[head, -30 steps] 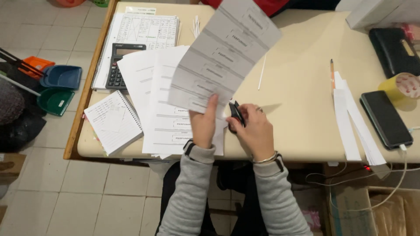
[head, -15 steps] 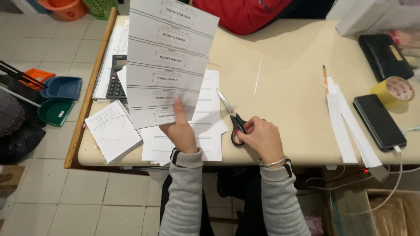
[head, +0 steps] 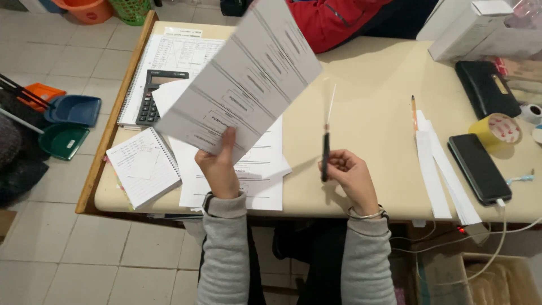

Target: The person sorts through a stack of printed papers and uses scissors to cut them into strips. They then fold the paper strips by hand and place them on the desk before cutting more sheets.

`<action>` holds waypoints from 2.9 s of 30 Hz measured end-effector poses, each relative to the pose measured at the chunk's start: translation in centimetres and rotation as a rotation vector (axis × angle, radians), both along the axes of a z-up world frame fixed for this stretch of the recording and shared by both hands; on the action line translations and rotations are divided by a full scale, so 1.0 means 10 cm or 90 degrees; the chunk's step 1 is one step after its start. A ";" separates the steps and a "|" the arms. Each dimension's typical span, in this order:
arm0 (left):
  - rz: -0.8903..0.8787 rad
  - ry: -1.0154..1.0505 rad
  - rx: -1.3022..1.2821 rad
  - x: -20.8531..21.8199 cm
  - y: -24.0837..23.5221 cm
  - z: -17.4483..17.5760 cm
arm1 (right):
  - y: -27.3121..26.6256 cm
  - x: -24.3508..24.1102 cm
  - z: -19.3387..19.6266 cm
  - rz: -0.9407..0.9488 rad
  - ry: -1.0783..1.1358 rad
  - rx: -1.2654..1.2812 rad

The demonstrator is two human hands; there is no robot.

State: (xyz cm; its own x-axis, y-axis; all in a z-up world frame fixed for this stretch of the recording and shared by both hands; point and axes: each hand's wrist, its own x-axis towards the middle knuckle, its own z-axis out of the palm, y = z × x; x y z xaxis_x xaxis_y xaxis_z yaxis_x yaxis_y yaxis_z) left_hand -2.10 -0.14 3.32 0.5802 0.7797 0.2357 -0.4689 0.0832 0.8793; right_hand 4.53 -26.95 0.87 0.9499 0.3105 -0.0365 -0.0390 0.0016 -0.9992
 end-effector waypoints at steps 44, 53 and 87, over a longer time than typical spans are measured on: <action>-0.293 0.183 -0.112 -1.63 -0.26 -0.38 | -0.91 -1.84 -0.81 -0.101 -0.075 -0.077; -0.291 0.192 -0.072 -1.76 -0.24 -0.24 | -0.79 -1.89 -0.48 0.095 -0.033 -0.180; -0.306 0.228 -0.068 -1.92 -0.13 -0.05 | -0.54 -1.77 -0.23 0.212 -0.015 -0.101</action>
State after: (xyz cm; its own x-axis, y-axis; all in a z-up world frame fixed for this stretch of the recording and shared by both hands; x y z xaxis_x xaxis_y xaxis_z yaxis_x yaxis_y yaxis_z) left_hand -21.31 -1.44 2.80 0.9017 0.4197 -0.1041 -0.0337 0.3083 0.9507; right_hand -13.17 -32.38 -1.40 0.7984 0.5955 -0.0891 0.0113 -0.1628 -0.9866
